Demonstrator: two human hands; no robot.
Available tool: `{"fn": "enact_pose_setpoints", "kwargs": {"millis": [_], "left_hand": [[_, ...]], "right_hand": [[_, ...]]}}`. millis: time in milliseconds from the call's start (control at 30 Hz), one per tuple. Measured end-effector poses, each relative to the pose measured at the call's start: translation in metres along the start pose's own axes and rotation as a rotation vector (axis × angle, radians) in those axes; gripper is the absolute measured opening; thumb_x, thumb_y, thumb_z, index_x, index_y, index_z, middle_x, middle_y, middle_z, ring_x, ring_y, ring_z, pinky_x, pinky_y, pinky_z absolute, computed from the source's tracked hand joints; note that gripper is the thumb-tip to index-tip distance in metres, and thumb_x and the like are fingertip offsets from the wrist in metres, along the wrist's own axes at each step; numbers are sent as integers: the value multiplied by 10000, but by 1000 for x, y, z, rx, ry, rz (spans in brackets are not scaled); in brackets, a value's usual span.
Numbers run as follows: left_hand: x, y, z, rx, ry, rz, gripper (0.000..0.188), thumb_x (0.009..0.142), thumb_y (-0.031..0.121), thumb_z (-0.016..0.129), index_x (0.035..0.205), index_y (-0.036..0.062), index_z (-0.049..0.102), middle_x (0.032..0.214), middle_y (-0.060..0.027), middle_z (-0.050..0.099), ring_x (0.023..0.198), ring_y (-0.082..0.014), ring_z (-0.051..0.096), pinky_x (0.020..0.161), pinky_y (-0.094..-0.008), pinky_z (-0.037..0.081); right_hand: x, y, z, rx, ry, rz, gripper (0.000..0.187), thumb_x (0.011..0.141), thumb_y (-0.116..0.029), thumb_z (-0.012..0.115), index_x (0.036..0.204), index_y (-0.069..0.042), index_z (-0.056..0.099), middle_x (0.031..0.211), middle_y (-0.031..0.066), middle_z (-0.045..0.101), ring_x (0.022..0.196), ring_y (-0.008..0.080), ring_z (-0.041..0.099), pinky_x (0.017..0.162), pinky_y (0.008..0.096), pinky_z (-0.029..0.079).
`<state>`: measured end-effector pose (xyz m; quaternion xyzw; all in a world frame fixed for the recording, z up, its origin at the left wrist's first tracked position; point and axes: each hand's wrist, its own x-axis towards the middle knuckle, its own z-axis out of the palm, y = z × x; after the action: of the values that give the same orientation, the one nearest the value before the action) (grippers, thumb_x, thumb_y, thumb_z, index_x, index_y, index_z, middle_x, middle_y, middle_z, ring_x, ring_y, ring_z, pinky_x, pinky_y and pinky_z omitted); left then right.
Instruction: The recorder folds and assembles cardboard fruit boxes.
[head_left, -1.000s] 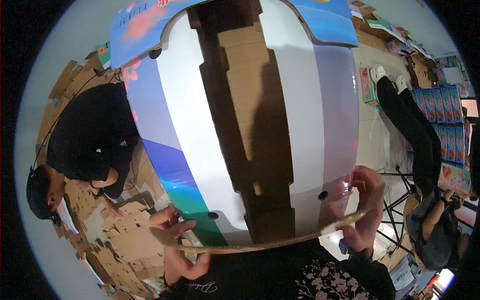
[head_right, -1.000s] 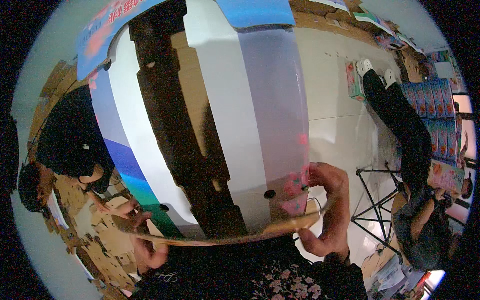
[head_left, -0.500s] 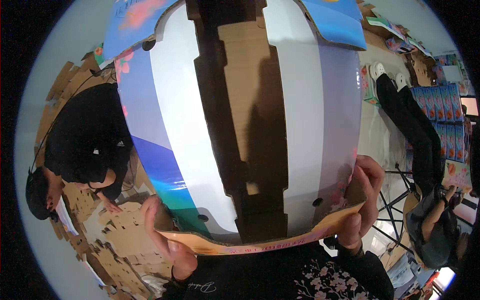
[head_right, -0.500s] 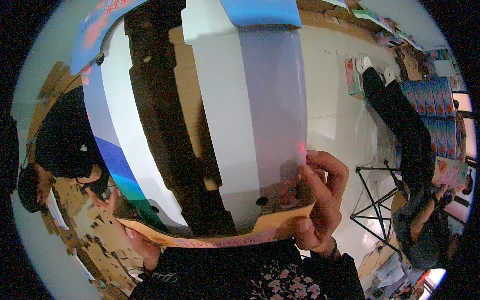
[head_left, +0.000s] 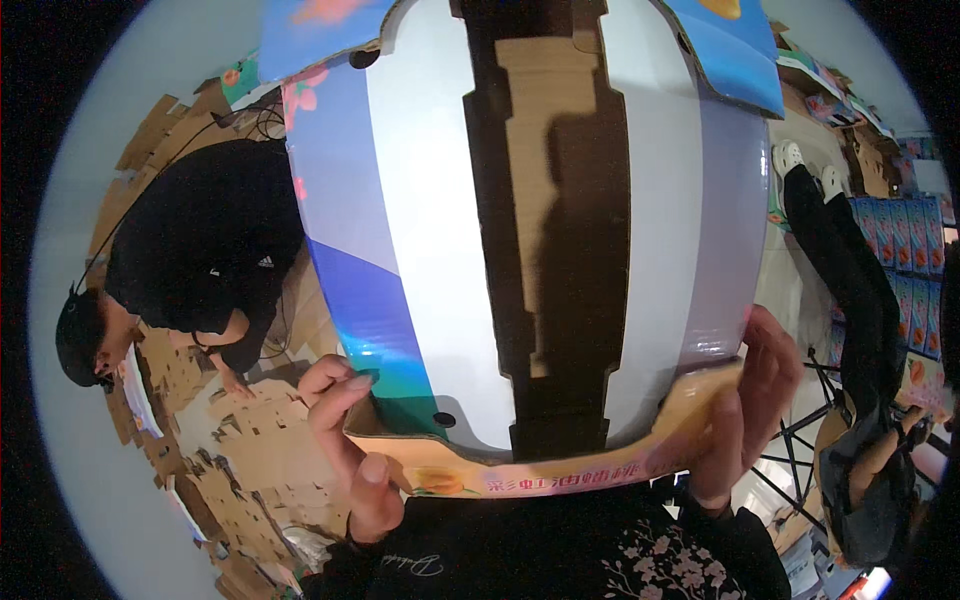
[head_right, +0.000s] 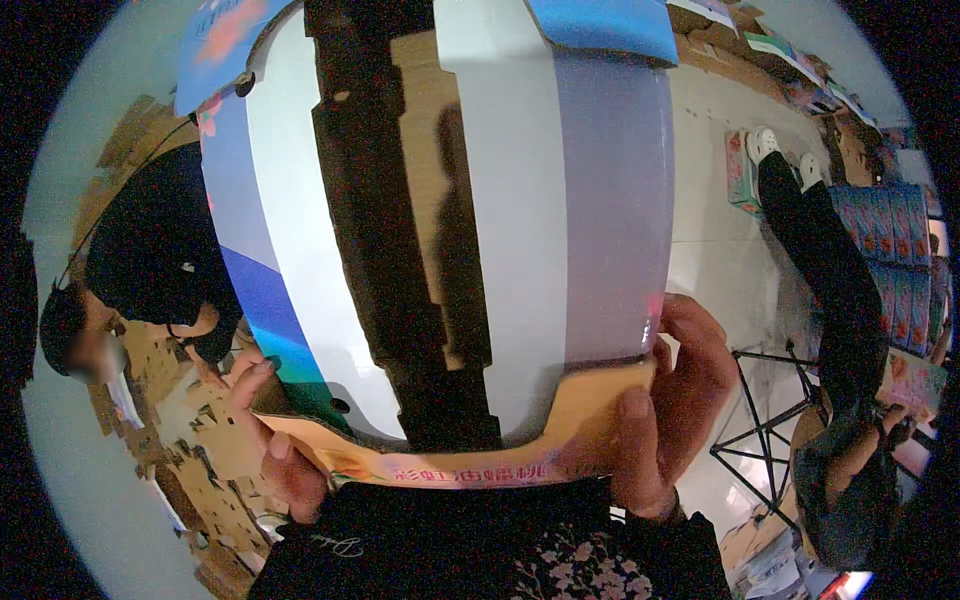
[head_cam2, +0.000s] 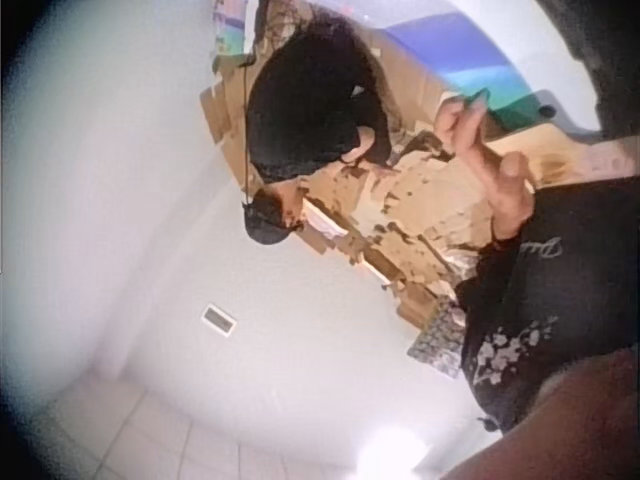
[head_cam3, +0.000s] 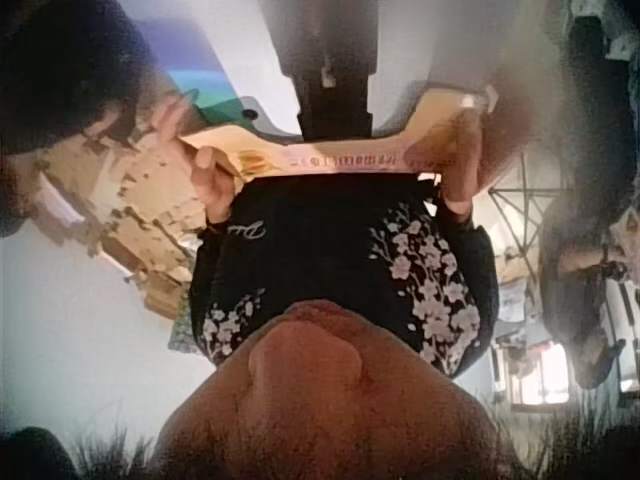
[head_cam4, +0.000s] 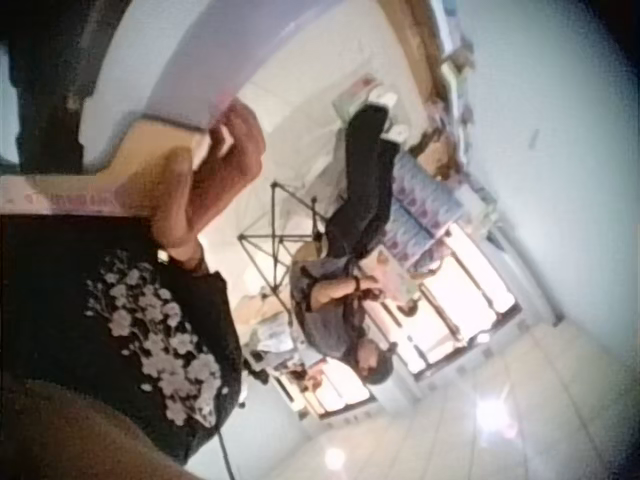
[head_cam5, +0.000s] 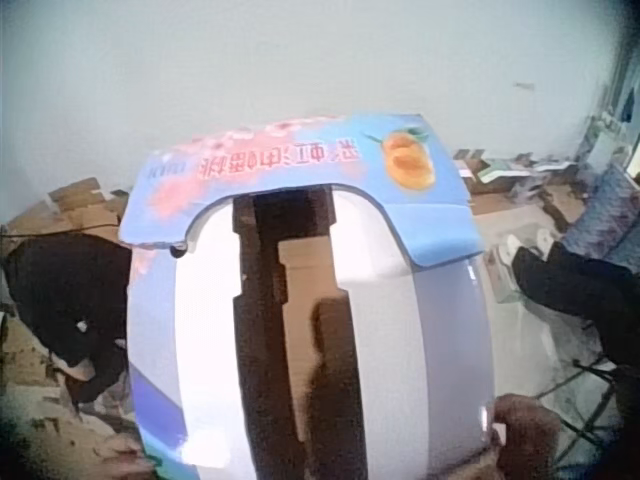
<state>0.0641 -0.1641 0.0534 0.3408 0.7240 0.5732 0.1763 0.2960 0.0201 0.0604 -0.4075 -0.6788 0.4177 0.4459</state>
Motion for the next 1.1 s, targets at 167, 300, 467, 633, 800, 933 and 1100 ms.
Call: {"fn": "enact_pose_setpoints", "kwargs": {"millis": [167, 300, 467, 633, 800, 933, 1100], "left_hand": [[-6, -7, 14, -111, 89, -10, 651, 929, 482, 543, 1356, 26, 357, 1301, -177, 381, 1202, -269, 405, 1049, -434, 298], [-4, -9, 17, -153, 131, 59, 685, 926, 413, 561, 1417, 60, 241, 1342, -196, 373, 1222, -293, 397, 1057, -458, 284], [2, -1, 12, -146, 124, 13, 659, 895, 331, 578, 1404, 93, 233, 1340, -198, 370, 1220, -303, 384, 1054, -455, 269], [13, -2, 9, -210, 25, 27, 457, 842, 257, 628, 1224, 82, 448, 1288, -170, 388, 1113, -242, 395, 992, -407, 294], [8, -8, 9, -296, 40, 95, 344, 847, 227, 646, 1123, 69, 517, 1250, -151, 395, 1065, -215, 397, 962, -373, 306], [0, -9, 5, -299, -31, 103, 349, 861, 239, 670, 1129, 68, 524, 1243, -144, 397, 1065, -206, 399, 951, -350, 312], [5, -7, 11, -295, -48, 2, 401, 888, 243, 630, 1218, 61, 494, 1293, -164, 392, 1144, -235, 411, 997, -389, 321]], "right_hand": [[3, 4, 1, 38, -51, 58, 623, 911, -342, 516, 1376, 47, 373, 1336, 228, 475, 1277, 295, 455, 1092, 424, 306], [2, 4, 2, 65, -39, 99, 637, 917, -354, 516, 1372, 69, 373, 1330, 215, 483, 1278, 287, 457, 1090, 418, 304], [3, 4, 0, 60, -46, 92, 661, 911, -369, 537, 1379, 68, 373, 1319, 210, 494, 1268, 288, 466, 1092, 419, 309], [10, 8, -4, 25, -36, 39, 670, 900, -370, 568, 1377, 64, 387, 1314, 208, 505, 1254, 287, 479, 1087, 421, 326], [11, 9, -8, 114, -46, 120, 679, 864, -341, 664, 1357, 49, 410, 1324, 158, 483, 1195, 261, 490, 1038, 414, 372], [9, 11, -9, 112, -60, 124, 648, 896, -385, 601, 1346, 51, 436, 1264, 193, 547, 1211, 262, 519, 1061, 411, 362], [11, 16, -9, 132, -64, 77, 629, 901, -390, 599, 1331, 43, 452, 1232, 176, 560, 1171, 237, 539, 1026, 397, 395]]}}
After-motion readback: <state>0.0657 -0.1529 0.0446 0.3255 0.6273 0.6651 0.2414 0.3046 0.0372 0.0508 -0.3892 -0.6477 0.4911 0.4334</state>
